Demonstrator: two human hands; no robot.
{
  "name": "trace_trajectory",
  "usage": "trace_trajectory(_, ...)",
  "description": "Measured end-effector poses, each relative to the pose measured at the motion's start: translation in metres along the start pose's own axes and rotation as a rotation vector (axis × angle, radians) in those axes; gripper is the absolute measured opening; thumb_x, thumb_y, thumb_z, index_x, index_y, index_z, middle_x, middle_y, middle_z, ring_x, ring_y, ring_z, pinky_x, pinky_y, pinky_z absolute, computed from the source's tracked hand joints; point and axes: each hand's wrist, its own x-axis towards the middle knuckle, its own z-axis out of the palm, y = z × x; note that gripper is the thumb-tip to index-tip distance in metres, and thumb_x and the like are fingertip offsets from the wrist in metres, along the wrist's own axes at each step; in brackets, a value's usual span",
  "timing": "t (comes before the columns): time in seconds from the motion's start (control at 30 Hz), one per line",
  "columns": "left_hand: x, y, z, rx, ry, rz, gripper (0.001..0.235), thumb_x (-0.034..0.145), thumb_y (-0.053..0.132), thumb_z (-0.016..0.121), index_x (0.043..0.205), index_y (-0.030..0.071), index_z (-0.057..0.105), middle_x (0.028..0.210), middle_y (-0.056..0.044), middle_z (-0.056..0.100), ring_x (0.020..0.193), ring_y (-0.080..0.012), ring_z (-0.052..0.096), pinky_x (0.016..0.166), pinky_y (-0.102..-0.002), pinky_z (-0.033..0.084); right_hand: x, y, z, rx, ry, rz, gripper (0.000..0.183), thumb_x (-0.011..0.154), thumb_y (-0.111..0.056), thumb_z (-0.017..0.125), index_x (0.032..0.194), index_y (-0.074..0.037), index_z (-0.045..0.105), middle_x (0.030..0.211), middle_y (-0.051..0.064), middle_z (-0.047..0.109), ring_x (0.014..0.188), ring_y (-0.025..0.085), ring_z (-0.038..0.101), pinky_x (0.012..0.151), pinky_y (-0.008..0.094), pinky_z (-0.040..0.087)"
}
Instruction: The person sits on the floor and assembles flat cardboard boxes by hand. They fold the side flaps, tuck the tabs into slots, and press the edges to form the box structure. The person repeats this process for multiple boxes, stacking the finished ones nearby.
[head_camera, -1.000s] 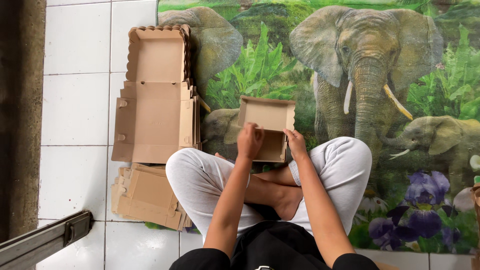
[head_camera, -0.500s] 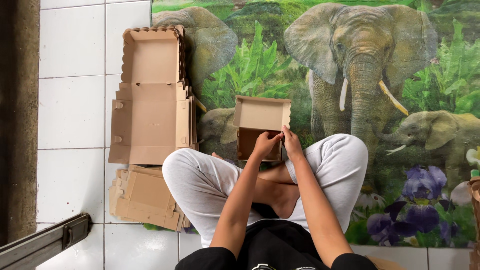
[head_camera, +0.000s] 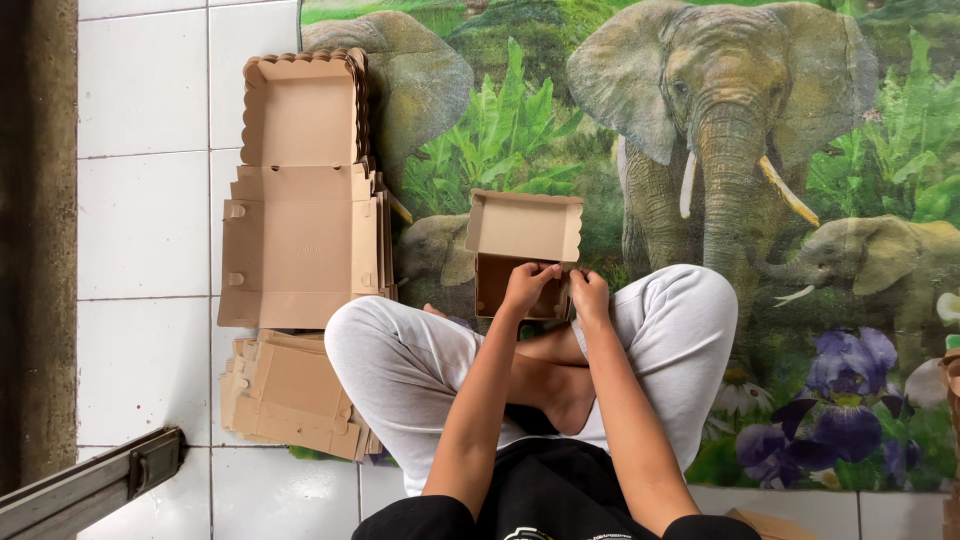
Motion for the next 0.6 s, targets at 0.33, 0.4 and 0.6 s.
trace_trajectory(0.33,0.018,-0.028,0.0,-0.074,-0.029,0.017,0.035,0.09,0.036,0.076,0.102,0.003,0.071,0.088,-0.012,0.07,0.08,-0.0174,0.059,0.075,-0.034,0.048,-0.014,-0.017,-0.004,0.06,-0.037,0.012,0.044,0.093,-0.033,0.062,0.115,0.005,0.066,0.107,0.024,0.064,0.102,0.034,0.06,0.076,0.049,0.048)
trace_trajectory(0.4,0.029,-0.048,-0.002,-0.049,-0.023,0.001,0.042,0.091,0.043,0.073,0.104,0.003,0.07,0.091,-0.013,0.07,0.084,-0.0186,0.061,0.077,-0.039,0.049,-0.011,-0.014,-0.003,0.09,-0.091,0.002,0.043,0.098,-0.029,0.058,0.119,0.008,0.061,0.106,0.025,0.061,0.098,0.033,0.058,0.075,0.049,0.047)
trace_trajectory(0.6,-0.01,0.005,-0.001,0.117,-0.013,-0.025,0.058,0.094,0.049,0.068,0.123,0.0,0.062,0.121,-0.023,0.064,0.12,-0.0358,0.058,0.094,-0.048,0.05,-0.002,0.0,0.0,0.075,-0.076,-0.009,0.036,0.095,-0.03,0.061,0.109,0.003,0.067,0.1,0.021,0.063,0.092,0.028,0.058,0.07,0.045,0.045)
